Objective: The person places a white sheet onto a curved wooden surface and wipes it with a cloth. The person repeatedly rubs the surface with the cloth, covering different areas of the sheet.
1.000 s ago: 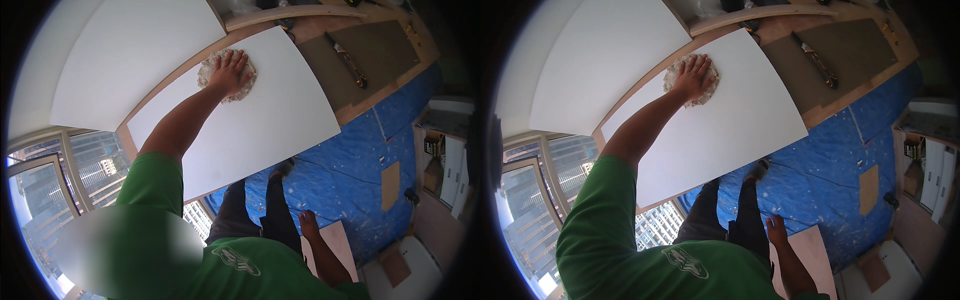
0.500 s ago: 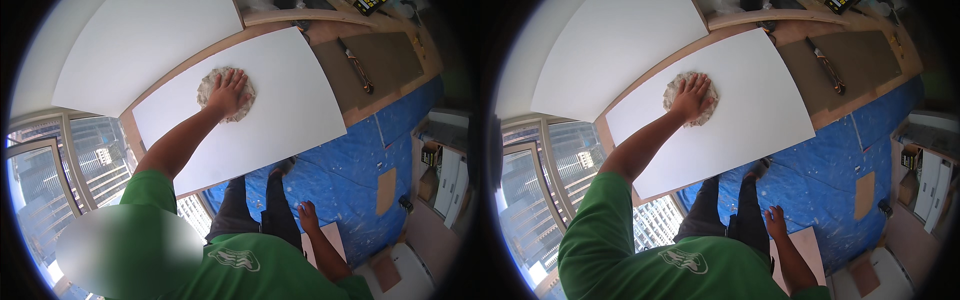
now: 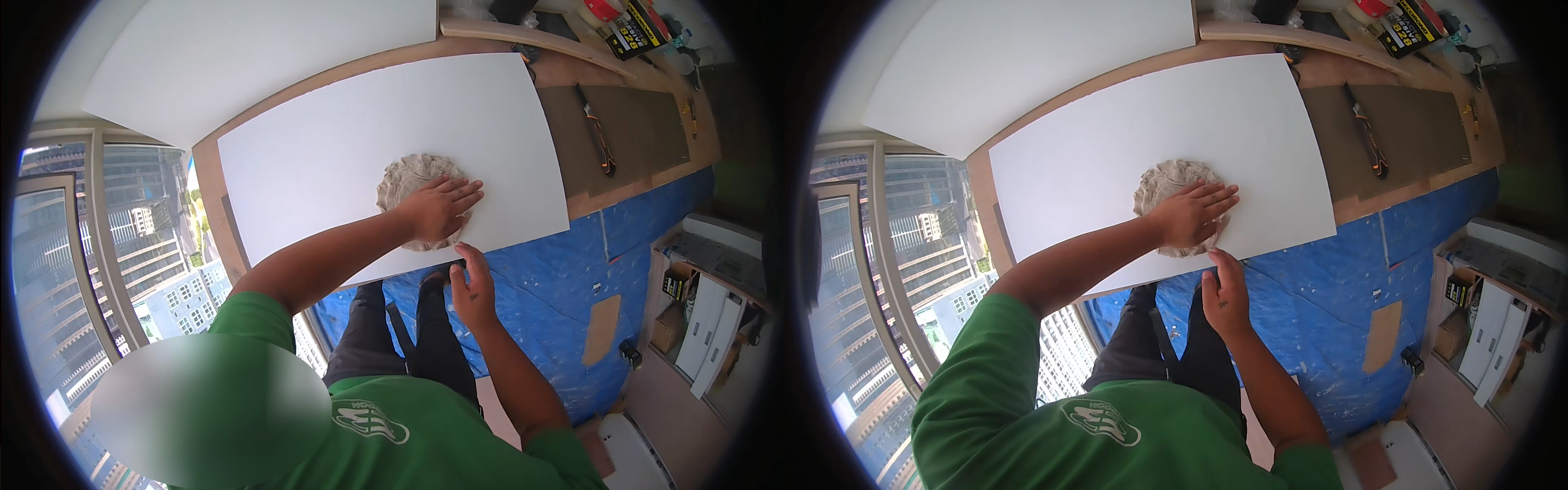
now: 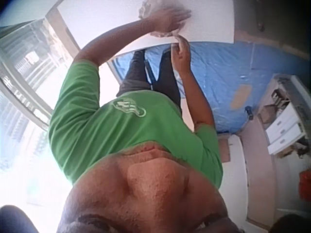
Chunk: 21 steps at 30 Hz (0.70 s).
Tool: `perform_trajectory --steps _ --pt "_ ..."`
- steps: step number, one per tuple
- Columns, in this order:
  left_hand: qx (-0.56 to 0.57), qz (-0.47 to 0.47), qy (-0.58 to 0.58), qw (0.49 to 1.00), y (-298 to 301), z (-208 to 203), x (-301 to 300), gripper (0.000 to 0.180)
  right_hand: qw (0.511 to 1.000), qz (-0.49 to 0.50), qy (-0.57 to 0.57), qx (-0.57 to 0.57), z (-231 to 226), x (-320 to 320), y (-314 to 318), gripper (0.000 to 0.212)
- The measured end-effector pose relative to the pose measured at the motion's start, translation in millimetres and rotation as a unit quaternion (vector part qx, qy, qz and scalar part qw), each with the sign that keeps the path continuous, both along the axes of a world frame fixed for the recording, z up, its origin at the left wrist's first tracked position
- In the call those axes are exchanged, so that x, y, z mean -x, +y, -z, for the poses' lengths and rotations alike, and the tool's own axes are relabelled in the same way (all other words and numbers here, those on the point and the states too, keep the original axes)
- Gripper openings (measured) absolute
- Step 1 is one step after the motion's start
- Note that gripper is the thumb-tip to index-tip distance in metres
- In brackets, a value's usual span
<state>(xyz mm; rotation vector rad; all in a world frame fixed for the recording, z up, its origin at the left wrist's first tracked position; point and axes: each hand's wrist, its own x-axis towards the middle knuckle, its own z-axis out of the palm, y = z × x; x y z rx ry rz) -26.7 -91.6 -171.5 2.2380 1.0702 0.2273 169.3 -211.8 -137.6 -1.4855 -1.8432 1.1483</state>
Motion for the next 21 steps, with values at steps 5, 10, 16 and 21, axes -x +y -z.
perform_trajectory --steps 5,10,16,21 --pt "-0.159 -0.156 0.143 0.964 65.9 14.3 37.8 0.061 0.987 -0.018 -0.081 -0.137 16.5 65.0 74.9 0.046" --pt "-0.155 -0.155 0.189 0.957 126.0 36.9 62.9 0.063 0.941 -0.098 -0.254 -0.199 52.2 104.9 87.8 0.064" --pt "-0.183 -0.117 0.182 0.959 114.7 44.3 79.6 0.064 0.908 -0.104 -0.348 -0.207 68.0 108.3 82.2 0.07" --pt "-0.182 -0.101 0.179 0.962 96.7 35.4 97.9 0.064 0.904 -0.106 -0.363 -0.2 65.6 110.4 82.9 0.07"
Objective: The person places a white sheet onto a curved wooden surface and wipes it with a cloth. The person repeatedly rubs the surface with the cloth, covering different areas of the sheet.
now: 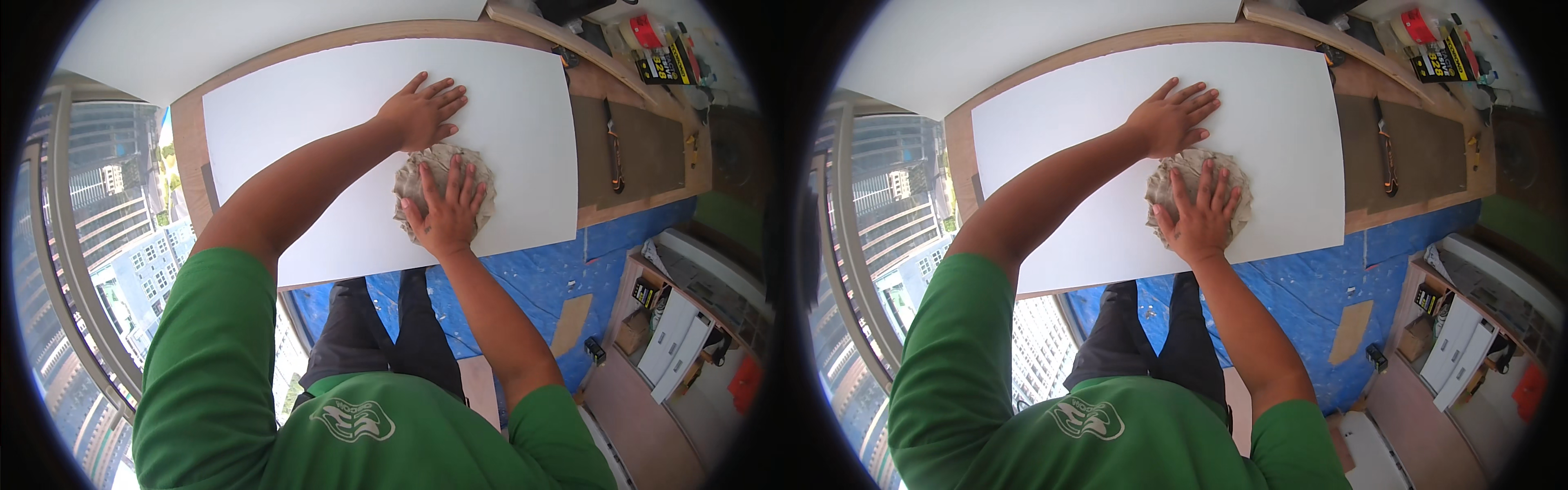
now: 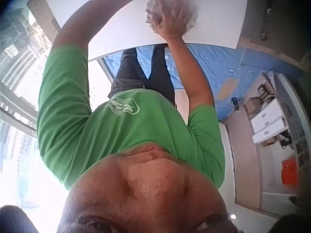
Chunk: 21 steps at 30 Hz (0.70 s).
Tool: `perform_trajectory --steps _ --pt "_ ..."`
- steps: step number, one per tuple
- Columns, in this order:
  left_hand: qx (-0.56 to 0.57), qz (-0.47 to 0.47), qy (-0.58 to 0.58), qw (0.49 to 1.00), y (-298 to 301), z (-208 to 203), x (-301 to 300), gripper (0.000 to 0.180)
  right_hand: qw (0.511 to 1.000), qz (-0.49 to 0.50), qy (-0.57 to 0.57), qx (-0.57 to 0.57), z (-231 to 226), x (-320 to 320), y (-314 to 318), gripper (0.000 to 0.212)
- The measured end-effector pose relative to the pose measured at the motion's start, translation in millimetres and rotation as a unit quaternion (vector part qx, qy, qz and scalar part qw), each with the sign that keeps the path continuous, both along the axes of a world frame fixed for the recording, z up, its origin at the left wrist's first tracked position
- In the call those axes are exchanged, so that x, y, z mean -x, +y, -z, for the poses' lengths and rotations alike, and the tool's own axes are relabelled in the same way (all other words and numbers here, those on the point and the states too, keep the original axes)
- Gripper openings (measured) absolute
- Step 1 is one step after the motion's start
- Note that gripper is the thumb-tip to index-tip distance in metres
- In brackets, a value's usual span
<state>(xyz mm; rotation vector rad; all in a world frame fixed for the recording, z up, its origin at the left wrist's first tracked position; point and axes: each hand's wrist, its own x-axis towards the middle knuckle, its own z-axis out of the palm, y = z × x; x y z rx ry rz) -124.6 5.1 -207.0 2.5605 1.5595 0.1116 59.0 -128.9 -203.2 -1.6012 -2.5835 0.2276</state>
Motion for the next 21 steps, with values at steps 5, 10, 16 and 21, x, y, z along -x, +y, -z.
perform_trajectory --steps 5,10,16,21 --pt "0.003 0.012 0.016 1.0 -9.3 -5.3 6.6 0.064 0.999 -0.008 0.031 -0.007 -4.0 -1.0 1.0 0.069" --pt "0.004 0.034 0.009 0.999 -28.4 -12.7 27.9 0.062 0.999 0.0 0.043 -0.028 -12.9 -2.3 8.6 0.063" --pt "-0.031 -0.075 -0.034 0.996 -33.9 -7.2 89.7 0.052 0.998 0.034 -0.022 0.047 -28.1 -19.3 62.2 0.058" --pt "-0.075 -0.234 -0.089 0.965 -41.0 5.8 113.1 0.053 0.965 0.016 -0.163 0.206 -52.4 -9.7 92.3 0.074"
